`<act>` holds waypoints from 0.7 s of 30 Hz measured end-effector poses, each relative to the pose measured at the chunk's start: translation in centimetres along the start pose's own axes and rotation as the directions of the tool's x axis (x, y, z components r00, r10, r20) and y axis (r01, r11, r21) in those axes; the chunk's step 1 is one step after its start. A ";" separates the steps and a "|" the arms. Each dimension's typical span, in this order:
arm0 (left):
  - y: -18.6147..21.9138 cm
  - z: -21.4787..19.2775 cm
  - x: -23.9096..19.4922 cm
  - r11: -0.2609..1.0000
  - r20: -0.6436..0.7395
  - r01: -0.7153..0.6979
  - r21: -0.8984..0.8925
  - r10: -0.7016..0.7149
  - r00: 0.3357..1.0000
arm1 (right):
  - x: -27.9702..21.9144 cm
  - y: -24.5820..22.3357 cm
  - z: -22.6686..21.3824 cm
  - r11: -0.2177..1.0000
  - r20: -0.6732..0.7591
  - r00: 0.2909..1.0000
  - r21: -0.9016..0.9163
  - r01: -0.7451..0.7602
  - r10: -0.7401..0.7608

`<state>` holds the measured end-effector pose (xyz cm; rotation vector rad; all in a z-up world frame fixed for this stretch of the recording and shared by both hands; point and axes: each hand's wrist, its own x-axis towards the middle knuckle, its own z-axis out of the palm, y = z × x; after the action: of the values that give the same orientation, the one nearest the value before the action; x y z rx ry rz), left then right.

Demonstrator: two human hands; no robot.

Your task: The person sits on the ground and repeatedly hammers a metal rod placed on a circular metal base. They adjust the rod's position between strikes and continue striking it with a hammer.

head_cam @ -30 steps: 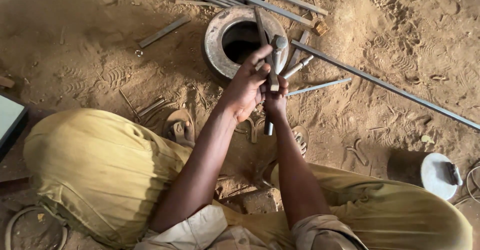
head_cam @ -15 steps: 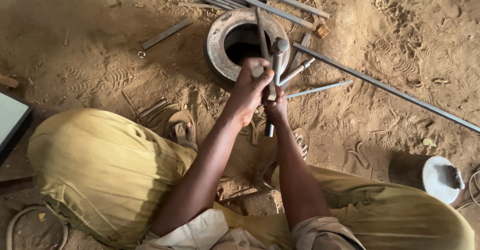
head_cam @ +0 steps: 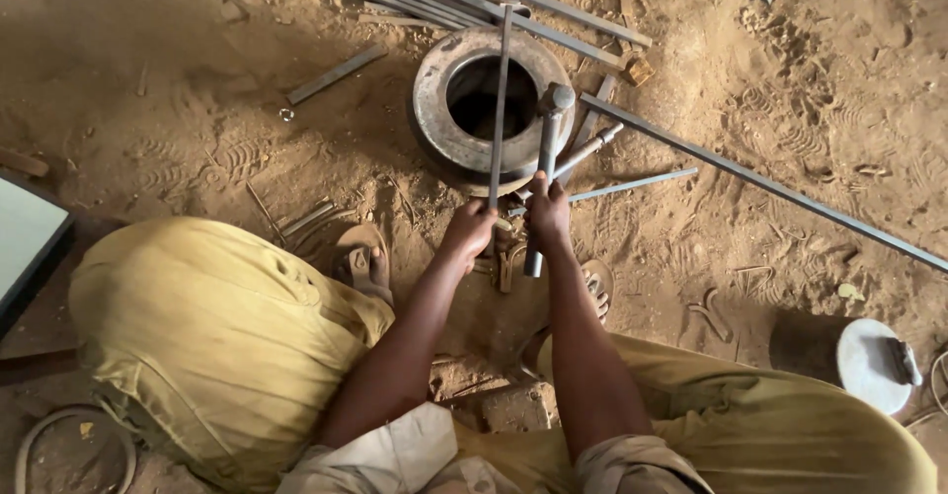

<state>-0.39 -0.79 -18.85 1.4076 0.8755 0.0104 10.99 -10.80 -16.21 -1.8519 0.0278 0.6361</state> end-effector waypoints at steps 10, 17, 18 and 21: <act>-4.6 8.2 4.4 0.970 0.412 -0.117 -0.212 0.198 0.889 | 0.8 -6.4 -5.4 0.769 0.093 0.993 0.627 -0.120 0.079; 8.2 4.8 7.4 0.515 0.048 -0.344 0.785 0.503 0.863 | -1.5 -12.0 -13.5 0.782 -0.166 0.977 0.589 0.205 -0.131; 10.1 1.6 7.9 0.466 0.048 -0.353 0.811 0.549 0.835 | -1.7 -12.3 -14.0 0.760 -0.165 0.976 0.613 0.215 -0.144; 13.2 -5.5 8.3 0.317 0.039 -0.218 0.923 0.488 0.872 | -2.5 -12.3 -14.3 0.707 -0.166 0.975 0.671 0.224 -0.151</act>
<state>8.85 10.83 -11.45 2.7324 0.7487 0.0558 18.68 -19.48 -1.12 -1.1303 0.1234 0.3161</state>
